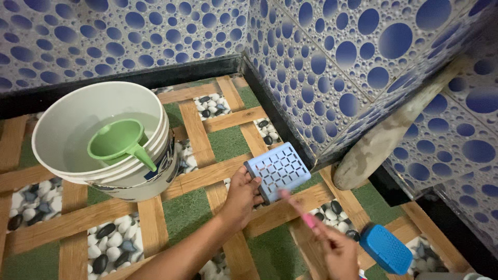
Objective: The person holds a light blue plastic organizer with a grid pattern and scrubs its surface with a pink toothbrush. The person repeatedly scrubs the same object, occasionally dipping the toothbrush into a nearby container.
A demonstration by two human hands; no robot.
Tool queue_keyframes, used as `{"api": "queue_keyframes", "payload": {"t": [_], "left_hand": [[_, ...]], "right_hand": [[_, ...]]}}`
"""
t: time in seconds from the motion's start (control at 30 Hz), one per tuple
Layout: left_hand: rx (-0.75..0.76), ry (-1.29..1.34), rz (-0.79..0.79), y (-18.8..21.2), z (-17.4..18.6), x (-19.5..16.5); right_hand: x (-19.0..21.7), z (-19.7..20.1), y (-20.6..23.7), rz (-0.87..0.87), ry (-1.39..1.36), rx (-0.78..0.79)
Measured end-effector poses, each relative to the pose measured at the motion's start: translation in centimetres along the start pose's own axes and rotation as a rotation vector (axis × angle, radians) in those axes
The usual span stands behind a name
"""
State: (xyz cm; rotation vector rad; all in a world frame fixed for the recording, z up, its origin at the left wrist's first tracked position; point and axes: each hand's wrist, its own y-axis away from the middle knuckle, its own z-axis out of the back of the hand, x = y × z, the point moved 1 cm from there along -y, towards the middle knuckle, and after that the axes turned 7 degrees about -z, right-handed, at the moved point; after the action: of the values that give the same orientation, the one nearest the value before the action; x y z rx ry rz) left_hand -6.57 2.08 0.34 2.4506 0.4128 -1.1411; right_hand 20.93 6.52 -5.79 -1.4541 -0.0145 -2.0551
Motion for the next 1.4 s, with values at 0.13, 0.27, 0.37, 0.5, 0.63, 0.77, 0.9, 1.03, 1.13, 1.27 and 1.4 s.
{"api": "queue_keyframes", "payload": {"t": [0.13, 0.27, 0.37, 0.5, 0.63, 0.77, 0.9, 1.03, 1.13, 1.27, 1.4], "left_hand": [[0.041, -0.014, -0.034, -0.1, 0.2, 0.2], [0.012, -0.028, -0.030, -0.3, 0.3, 0.4], [0.009, -0.014, -0.035, -0.1, 0.3, 0.4], [0.043, -0.065, -0.030, 0.0, 0.1, 0.1], [0.012, -0.076, -0.030, 0.0, 0.1, 0.0], [0.015, -0.065, -0.044, 0.1, 0.2, 0.0], [0.045, -0.092, -0.056, 0.2, 0.0, 0.1], [0.038, -0.092, -0.035, 0.2, -0.1, 0.2], [0.023, -0.159, -0.028, 0.3, -0.1, 0.6], [0.059, -0.114, -0.025, 0.7, -0.2, 1.5], [0.077, -0.079, -0.065, 0.5, -0.1, 1.4]], "right_hand": [[-0.8, 0.9, -0.4, -0.762, 0.103, -0.255], [-0.8, -0.6, 0.6, -0.515, -0.007, -0.010], [-0.5, -0.8, 0.5, -0.091, -0.012, 0.040], [-1.1, 0.6, -0.6, -0.728, 0.002, -0.196], [-0.4, 0.0, -0.3, -0.659, 0.004, -0.169], [0.0, -0.8, 0.2, -0.734, 0.030, -0.049], [0.4, 0.4, -1.2, -0.648, 0.158, -0.291], [1.2, 0.1, -1.5, -0.581, 0.069, -0.174], [1.3, -0.4, -1.4, -0.613, 0.052, -0.024], [0.6, -0.3, -2.1, -0.644, 0.055, -0.202], [0.4, -0.1, -2.8, -0.659, 0.066, 0.026]]}}
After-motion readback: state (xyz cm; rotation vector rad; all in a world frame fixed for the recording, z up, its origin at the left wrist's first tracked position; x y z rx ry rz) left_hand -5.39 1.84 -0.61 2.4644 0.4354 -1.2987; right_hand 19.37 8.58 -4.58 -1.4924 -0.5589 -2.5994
